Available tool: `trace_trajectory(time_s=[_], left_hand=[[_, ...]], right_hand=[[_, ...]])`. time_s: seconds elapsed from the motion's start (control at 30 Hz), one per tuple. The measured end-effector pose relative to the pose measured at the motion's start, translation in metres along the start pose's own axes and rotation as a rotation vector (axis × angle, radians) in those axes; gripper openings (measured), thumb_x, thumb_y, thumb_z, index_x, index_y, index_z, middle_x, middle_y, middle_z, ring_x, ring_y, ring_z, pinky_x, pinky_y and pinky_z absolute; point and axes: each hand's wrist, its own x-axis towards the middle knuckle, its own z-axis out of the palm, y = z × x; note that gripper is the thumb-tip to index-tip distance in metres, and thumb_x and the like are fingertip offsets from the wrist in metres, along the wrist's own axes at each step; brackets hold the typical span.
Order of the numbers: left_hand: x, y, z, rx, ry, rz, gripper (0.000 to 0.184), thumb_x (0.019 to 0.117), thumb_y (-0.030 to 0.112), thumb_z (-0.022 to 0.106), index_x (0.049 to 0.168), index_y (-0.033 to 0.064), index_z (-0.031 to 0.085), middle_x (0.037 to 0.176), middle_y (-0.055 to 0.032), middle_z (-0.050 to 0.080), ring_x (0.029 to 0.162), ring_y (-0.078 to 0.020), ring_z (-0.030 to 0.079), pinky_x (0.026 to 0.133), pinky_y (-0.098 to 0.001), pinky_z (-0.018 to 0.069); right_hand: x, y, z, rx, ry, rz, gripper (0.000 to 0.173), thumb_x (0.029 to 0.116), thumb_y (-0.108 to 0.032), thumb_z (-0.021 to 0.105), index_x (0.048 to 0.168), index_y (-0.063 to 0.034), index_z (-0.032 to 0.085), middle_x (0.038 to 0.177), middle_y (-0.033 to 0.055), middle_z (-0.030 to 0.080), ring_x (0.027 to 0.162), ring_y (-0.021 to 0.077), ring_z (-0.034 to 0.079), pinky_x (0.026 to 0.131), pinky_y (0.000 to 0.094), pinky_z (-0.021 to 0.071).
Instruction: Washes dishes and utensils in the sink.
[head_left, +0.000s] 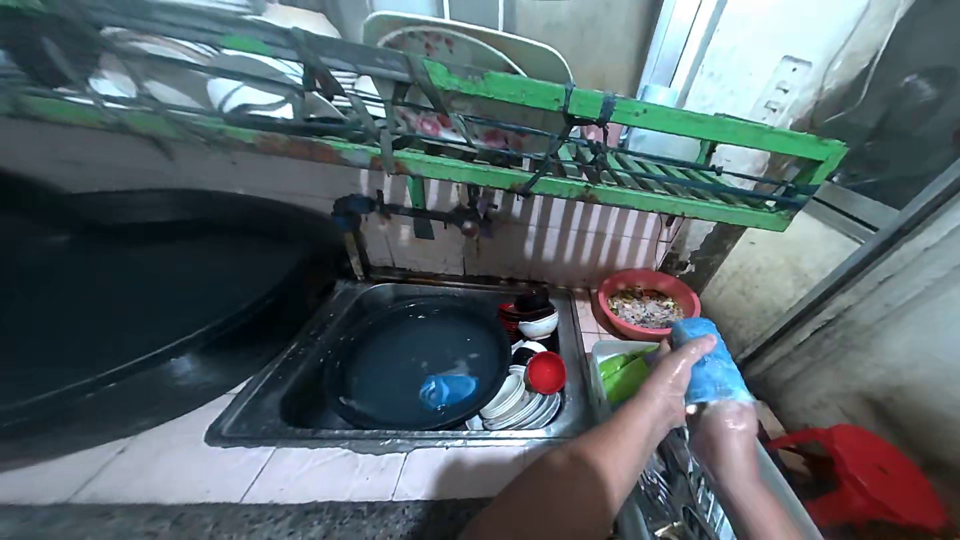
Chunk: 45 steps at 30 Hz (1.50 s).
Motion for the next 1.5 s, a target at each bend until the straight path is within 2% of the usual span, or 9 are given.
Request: trace_trajectory(time_s=[0.13, 0.3, 0.43, 0.6, 0.8, 0.97, 1.13, 1.4, 1.5], left_hand=[[-0.021, -0.003, 0.010, 0.482, 0.125, 0.124, 0.091, 0.0983, 0.034, 0.069, 0.163, 0.0107, 0.009, 0.152, -0.0273, 0.043, 0.131, -0.0373, 0.054, 0.106, -0.0526, 0.0479], [-0.053, 0.006, 0.001, 1.573, -0.392, 0.525, 0.074, 0.0958, 0.000, 0.061, 0.161, 0.0047, 0.027, 0.171, -0.0174, 0.015, 0.159, -0.0339, 0.008, 0.127, -0.0572, 0.0100], [-0.019, 0.024, -0.031, 1.796, -0.484, 1.128, 0.067, 0.0859, 0.015, 0.081, 0.148, 0.0194, 0.054, 0.149, -0.0050, 0.056, 0.141, -0.0276, 0.048, 0.121, -0.0572, 0.0314], [0.016, 0.052, -0.056, 1.165, -0.163, 0.466, 0.070, 0.1010, 0.030, 0.065, 0.158, 0.0052, 0.034, 0.149, -0.0200, 0.052, 0.133, -0.0325, 0.056, 0.110, -0.0529, 0.0462], [-0.023, 0.035, -0.014, 0.235, -0.018, 0.122, 0.053, 0.1115, 0.042, 0.035, 0.157, 0.0161, 0.033, 0.148, -0.0124, 0.051, 0.131, -0.0231, 0.053, 0.108, -0.0472, 0.0441], [-0.028, 0.010, -0.002, 0.259, 0.053, 0.083, 0.065, 0.1066, 0.058, 0.039, 0.156, 0.0158, 0.037, 0.144, -0.0185, 0.054, 0.128, -0.0304, 0.056, 0.106, -0.0523, 0.0472], [-0.010, 0.032, -0.021, 0.234, 0.082, 0.196, 0.068, 0.1053, 0.060, 0.040, 0.157, 0.0163, 0.034, 0.148, -0.0168, 0.051, 0.131, -0.0301, 0.054, 0.106, -0.0535, 0.0458], [-0.028, 0.010, 0.000, 1.048, -0.180, 0.146, 0.096, 0.0838, 0.025, 0.081, 0.157, -0.0012, 0.026, 0.154, -0.0230, 0.042, 0.139, -0.0297, 0.049, 0.112, -0.0455, 0.0441], [-0.032, 0.018, 0.004, 0.865, -0.124, 0.141, 0.100, 0.0840, 0.019, 0.081, 0.161, 0.0029, 0.020, 0.155, -0.0205, 0.042, 0.139, -0.0295, 0.048, 0.112, -0.0464, 0.0450]], right_hand=[[0.021, 0.051, -0.040, -0.809, -0.310, -0.520, 0.037, 0.0935, -0.020, 0.066, 0.119, 0.0073, 0.068, 0.118, 0.0280, 0.069, 0.117, 0.0419, 0.065, 0.100, 0.0607, 0.0509], [0.034, -0.011, -0.045, 0.017, -0.189, 0.315, 0.019, 0.1059, -0.007, 0.044, 0.115, -0.0028, 0.060, 0.090, 0.0033, 0.068, 0.079, 0.0071, 0.066, 0.071, 0.0263, 0.0573], [0.050, -0.026, -0.059, 0.071, -0.519, 0.420, 0.017, 0.0979, -0.005, 0.045, 0.103, -0.0065, 0.061, 0.076, 0.0010, 0.066, 0.067, 0.0090, 0.065, 0.063, 0.0264, 0.0572], [0.065, -0.055, -0.088, -0.052, -0.342, 0.167, 0.060, 0.0891, -0.002, 0.057, 0.147, -0.0142, 0.052, 0.115, 0.0099, 0.068, 0.086, 0.0168, 0.069, 0.070, 0.0347, 0.0594], [0.025, -0.034, -0.040, -0.402, -0.332, -0.431, 0.070, 0.0837, -0.037, 0.072, 0.144, -0.0074, 0.055, 0.159, 0.0206, 0.040, 0.146, 0.0348, 0.041, 0.113, 0.0559, 0.0415], [0.057, -0.029, -0.035, -0.200, -0.078, -0.103, 0.051, 0.0950, -0.019, 0.067, 0.144, -0.0117, 0.055, 0.136, 0.0168, 0.061, 0.115, 0.0295, 0.062, 0.094, 0.0563, 0.0513], [0.009, -0.006, -0.019, -0.156, -0.195, -0.491, 0.050, 0.0872, -0.023, 0.069, 0.128, 0.0059, 0.063, 0.148, 0.0257, 0.051, 0.144, 0.0308, 0.045, 0.116, 0.0435, 0.0420], [0.068, -0.064, -0.026, -0.813, -0.220, -0.071, 0.039, 0.0945, -0.025, 0.074, 0.129, -0.0101, 0.065, 0.109, 0.0263, 0.070, 0.101, 0.0480, 0.067, 0.084, 0.0720, 0.0497], [0.068, -0.052, -0.031, -0.458, -0.168, -0.137, 0.040, 0.0922, -0.015, 0.075, 0.129, -0.0040, 0.064, 0.112, 0.0204, 0.070, 0.100, 0.0338, 0.068, 0.088, 0.0582, 0.0539]])
